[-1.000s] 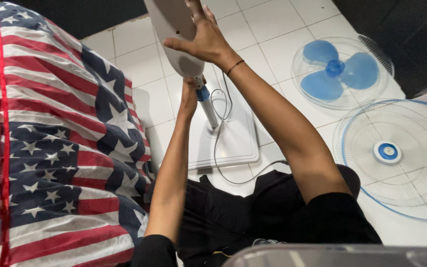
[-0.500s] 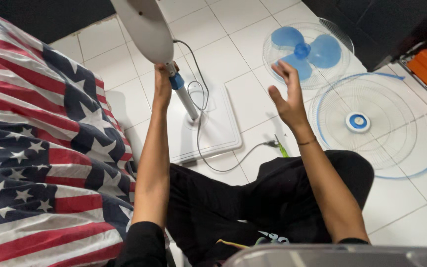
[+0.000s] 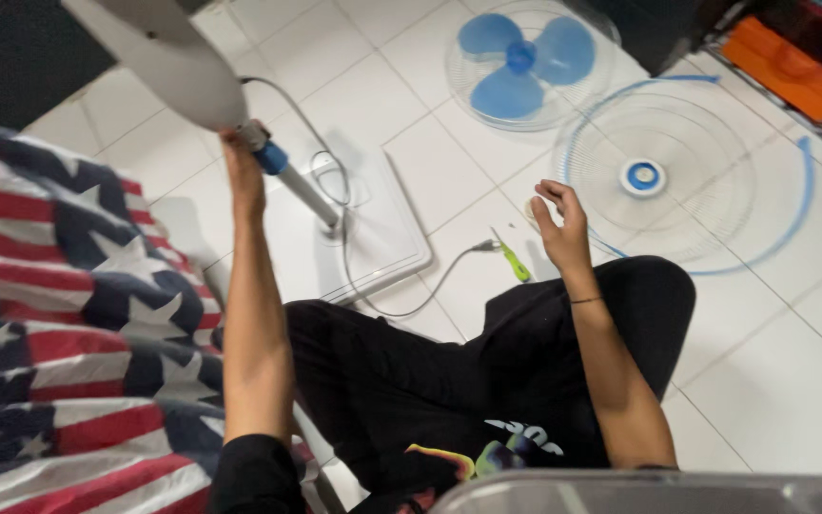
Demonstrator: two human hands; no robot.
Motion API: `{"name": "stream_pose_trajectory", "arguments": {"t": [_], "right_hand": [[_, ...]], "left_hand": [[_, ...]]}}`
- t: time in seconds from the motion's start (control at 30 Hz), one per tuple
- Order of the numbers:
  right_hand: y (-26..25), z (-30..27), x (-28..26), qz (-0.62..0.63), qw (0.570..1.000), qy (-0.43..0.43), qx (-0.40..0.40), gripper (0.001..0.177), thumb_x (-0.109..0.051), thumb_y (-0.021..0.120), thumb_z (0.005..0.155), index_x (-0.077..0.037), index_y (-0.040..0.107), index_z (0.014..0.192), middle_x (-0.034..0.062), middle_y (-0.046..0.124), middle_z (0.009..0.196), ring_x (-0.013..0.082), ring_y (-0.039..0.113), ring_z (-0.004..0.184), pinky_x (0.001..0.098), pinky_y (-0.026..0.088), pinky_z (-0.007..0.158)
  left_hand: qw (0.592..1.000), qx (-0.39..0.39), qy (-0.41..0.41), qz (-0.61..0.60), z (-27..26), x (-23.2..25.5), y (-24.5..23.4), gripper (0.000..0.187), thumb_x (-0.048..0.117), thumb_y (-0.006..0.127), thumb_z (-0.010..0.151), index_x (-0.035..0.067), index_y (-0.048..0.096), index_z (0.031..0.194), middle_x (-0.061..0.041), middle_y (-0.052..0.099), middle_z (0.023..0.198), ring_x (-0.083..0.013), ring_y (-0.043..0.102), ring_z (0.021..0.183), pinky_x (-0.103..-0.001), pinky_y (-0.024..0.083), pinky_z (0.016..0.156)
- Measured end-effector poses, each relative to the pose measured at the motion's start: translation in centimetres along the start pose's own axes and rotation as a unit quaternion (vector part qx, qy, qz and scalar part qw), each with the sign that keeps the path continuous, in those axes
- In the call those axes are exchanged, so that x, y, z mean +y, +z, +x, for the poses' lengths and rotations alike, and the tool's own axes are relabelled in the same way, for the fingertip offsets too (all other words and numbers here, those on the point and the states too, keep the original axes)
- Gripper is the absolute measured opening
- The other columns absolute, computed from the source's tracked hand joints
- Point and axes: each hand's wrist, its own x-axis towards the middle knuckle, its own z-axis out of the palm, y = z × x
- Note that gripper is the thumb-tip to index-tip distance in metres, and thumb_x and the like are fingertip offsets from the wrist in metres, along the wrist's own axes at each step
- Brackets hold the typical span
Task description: The person uses a screwdriver to loosen and remove screws from the back of a white electric fan head, then detaches the head from the stand. They reattach the fan head to the stand and tighten the connection with the screwdriver.
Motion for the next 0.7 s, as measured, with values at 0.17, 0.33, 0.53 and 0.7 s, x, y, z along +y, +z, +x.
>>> {"name": "stream_pose_trajectory", "arguments": {"t": [0.17,0.33,0.53,0.7], "right_hand": [[-3.2,-0.7,6.3,-0.141,0.983,0.072,0.094,0.024,-0.019,0.069,0.097,-0.001,0.067,0.112,0.0105,0.074,0.105,0.0196,0.072,0.097,0.035,0.055,0.085],[-3.7,-1.8,10.6,-0.231,0.96,0.115,0.108,0.015,-0.012,0.069,0.09,-0.004,0.072,0.102,0.0126,0.076,0.094,0.0232,0.074,0.086,0.0336,0.057,0.078],[1.2,-1.8,11.7,-0.298,0.929,0.217,0.038,0.015,-0.014,0.071,0.087,-0.01,0.074,0.102,0.0105,0.076,0.091,0.0295,0.072,0.089,0.0406,0.056,0.077],[3.8,-0.9,12.3,-0.355,0.915,0.192,0.003,0.02,-0.013,0.071,0.086,-0.011,0.073,0.105,0.0114,0.074,0.094,0.0321,0.07,0.095,0.0442,0.055,0.082]], "left_hand": [[1.0,0.01,0.018,0.004,0.0,0.0,-0.3,0.084,0.082,0.029,0.096,0.005,0.051,0.123,-0.006,0.06,0.102,-0.0158,0.056,0.095,-0.031,0.047,0.088],[1.0,0.024,-0.005,0.017,-0.7,1.3,0.1,0.089,0.087,0.029,0.094,0.005,0.05,0.121,-0.006,0.059,0.103,-0.0162,0.056,0.097,-0.032,0.047,0.09],[1.0,0.022,-0.005,0.015,-0.6,2.2,0.7,0.092,0.089,0.03,0.09,0.004,0.049,0.12,-0.006,0.059,0.103,-0.0167,0.057,0.097,-0.032,0.047,0.089],[1.0,0.024,-0.011,0.012,-0.8,2.8,0.9,0.093,0.09,0.03,0.089,0.005,0.05,0.12,-0.007,0.059,0.103,-0.0165,0.057,0.097,-0.032,0.047,0.09]]}}
